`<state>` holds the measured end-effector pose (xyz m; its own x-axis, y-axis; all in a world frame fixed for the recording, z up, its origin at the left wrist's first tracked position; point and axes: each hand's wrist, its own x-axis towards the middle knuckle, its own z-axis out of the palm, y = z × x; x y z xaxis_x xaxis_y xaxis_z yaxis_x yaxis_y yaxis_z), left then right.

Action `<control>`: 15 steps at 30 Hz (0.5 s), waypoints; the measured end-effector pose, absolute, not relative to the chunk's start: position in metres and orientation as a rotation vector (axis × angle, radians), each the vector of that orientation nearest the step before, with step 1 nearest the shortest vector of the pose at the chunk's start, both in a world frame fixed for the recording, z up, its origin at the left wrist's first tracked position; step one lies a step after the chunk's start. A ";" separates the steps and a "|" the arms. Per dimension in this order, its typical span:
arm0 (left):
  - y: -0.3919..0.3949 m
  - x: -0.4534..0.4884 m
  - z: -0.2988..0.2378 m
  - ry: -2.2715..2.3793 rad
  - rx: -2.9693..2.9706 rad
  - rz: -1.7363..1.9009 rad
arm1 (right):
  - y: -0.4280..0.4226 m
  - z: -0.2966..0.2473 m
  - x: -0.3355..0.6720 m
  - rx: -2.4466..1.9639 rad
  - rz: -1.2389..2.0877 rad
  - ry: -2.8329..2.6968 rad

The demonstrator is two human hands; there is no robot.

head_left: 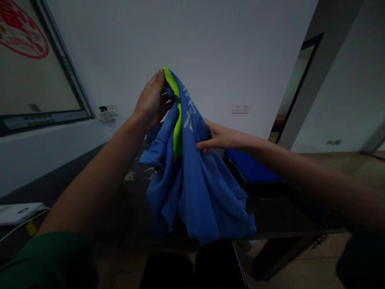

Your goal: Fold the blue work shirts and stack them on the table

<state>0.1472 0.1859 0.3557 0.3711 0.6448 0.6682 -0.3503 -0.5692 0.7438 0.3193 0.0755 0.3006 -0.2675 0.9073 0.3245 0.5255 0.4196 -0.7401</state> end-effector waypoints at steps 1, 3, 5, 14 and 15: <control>0.186 0.145 0.351 0.241 1.689 1.349 | 0.079 0.293 0.317 -1.196 0.631 -1.907; 0.193 0.134 0.334 0.222 1.661 1.359 | 0.082 0.287 0.317 -1.179 0.571 -1.803; 0.209 0.116 0.307 0.250 1.622 1.379 | 0.081 0.290 0.321 -1.138 0.524 -1.661; 0.212 0.075 0.137 0.510 2.136 0.648 | 0.082 0.311 0.299 -0.786 0.632 -1.355; 0.202 0.082 0.128 0.505 2.206 0.528 | 0.085 0.314 0.288 -0.753 0.646 -1.320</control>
